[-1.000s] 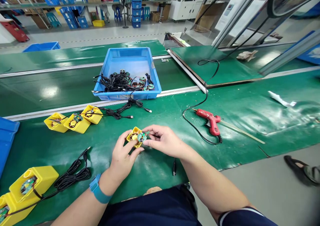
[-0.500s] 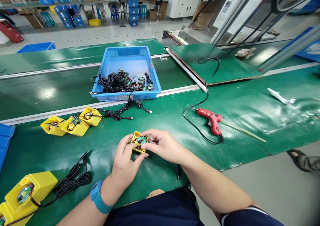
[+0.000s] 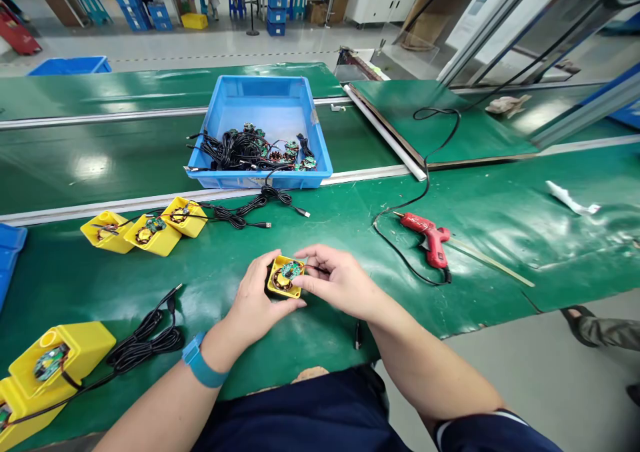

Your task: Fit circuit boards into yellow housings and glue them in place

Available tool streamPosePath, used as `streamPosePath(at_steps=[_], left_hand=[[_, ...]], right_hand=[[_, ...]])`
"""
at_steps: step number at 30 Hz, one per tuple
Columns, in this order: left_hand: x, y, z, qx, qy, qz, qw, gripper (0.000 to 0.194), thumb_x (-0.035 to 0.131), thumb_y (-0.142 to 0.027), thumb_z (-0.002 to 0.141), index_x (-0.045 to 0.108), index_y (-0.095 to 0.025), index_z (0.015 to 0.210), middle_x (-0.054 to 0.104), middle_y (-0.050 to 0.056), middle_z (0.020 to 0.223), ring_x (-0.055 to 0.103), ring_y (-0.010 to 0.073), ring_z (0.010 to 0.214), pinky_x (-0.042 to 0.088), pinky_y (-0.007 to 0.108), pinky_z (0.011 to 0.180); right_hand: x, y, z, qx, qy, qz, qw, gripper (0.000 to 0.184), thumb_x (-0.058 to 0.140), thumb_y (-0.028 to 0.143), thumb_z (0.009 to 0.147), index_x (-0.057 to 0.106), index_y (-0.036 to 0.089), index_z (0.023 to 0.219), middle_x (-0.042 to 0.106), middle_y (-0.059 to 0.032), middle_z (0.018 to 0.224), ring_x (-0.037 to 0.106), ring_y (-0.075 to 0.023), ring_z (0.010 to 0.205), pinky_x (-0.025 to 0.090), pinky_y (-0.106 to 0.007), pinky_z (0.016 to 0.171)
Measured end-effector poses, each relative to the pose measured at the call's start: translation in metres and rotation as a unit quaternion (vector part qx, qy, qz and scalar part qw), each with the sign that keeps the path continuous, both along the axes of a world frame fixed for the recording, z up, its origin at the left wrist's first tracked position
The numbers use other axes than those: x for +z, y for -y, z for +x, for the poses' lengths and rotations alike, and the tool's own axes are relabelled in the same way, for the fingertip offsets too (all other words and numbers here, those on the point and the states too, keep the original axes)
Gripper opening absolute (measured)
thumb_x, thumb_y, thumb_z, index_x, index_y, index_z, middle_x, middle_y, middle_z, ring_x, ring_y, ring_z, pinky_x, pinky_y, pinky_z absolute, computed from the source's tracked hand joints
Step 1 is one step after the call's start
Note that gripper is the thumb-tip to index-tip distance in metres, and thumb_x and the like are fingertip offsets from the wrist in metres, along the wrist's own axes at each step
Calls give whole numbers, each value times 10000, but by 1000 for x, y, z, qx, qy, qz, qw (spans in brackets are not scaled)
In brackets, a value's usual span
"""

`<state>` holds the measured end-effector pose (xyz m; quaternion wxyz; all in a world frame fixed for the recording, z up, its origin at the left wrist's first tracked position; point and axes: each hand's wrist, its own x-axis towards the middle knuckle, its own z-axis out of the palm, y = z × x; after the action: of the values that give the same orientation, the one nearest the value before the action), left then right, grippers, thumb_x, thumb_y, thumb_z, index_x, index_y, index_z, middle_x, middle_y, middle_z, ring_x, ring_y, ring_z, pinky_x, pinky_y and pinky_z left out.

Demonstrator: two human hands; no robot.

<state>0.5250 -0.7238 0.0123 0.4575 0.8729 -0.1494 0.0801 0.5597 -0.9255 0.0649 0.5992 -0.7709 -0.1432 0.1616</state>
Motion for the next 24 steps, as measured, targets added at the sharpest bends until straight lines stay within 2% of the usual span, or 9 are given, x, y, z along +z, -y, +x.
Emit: streamPosePath(at_steps=[4, 7, 11, 14, 17, 20, 24], left_hand=[[-1, 1, 0, 4, 15, 1, 1000, 888, 916, -421, 669, 450, -235, 1402, 650, 126, 1276, 658, 296, 1171, 560, 472, 990], [-1, 2, -1, 33, 24, 11, 999, 889, 935, -444, 631, 476, -229, 1361, 666, 117, 1236, 673, 293, 1134, 575, 457, 958], [-3, 8, -4, 71, 51, 23, 996, 812, 924, -409, 652, 493, -218, 1313, 670, 112, 1204, 687, 281, 1086, 589, 441, 924], [-7, 13, -7, 95, 54, 28, 994, 759, 904, -403, 674, 496, -211, 1285, 668, 113, 1180, 692, 281, 1062, 600, 441, 900], [-7, 15, -9, 111, 55, 35, 992, 767, 883, -414, 704, 470, -199, 1313, 660, 128, 1169, 696, 295, 1070, 611, 457, 894], [-1, 10, -11, 71, 106, 29, 991, 789, 841, -413, 770, 418, -184, 1395, 630, 183, 1280, 658, 327, 1198, 599, 495, 965], [7, 0, -13, -15, 176, 45, 983, 631, 772, -342, 860, 471, -195, 1394, 566, 214, 1442, 595, 329, 1322, 555, 503, 1075]], right_hand=[[-1, 2, -1, 21, -7, -8, 1000, 342, 752, 409, 833, 681, 175, 1072, 462, 53, 676, 408, -103, 596, 378, -240, 554], [-2, 1, -4, 22, 19, -29, 999, 325, 750, 390, 836, 678, 192, 1084, 464, 59, 661, 400, -101, 582, 364, -234, 535], [-2, -6, -10, -3, 42, -60, 997, 254, 769, 352, 807, 630, 214, 968, 456, 75, 623, 397, -92, 545, 332, -221, 499], [-2, -10, -15, -33, 29, -76, 996, 287, 796, 361, 779, 566, 230, 890, 470, 81, 610, 418, -95, 532, 359, -227, 508], [-2, -11, -19, -50, 30, -86, 995, 296, 787, 345, 785, 534, 239, 895, 461, 94, 591, 418, -97, 513, 367, -234, 509], [-1, -11, -21, -53, 49, -89, 993, 257, 760, 302, 804, 550, 243, 940, 423, 106, 579, 408, -95, 505, 349, -234, 507], [2, -14, -22, -47, 46, -93, 994, 232, 768, 285, 817, 558, 232, 901, 432, 104, 575, 404, -90, 506, 341, -234, 511]])
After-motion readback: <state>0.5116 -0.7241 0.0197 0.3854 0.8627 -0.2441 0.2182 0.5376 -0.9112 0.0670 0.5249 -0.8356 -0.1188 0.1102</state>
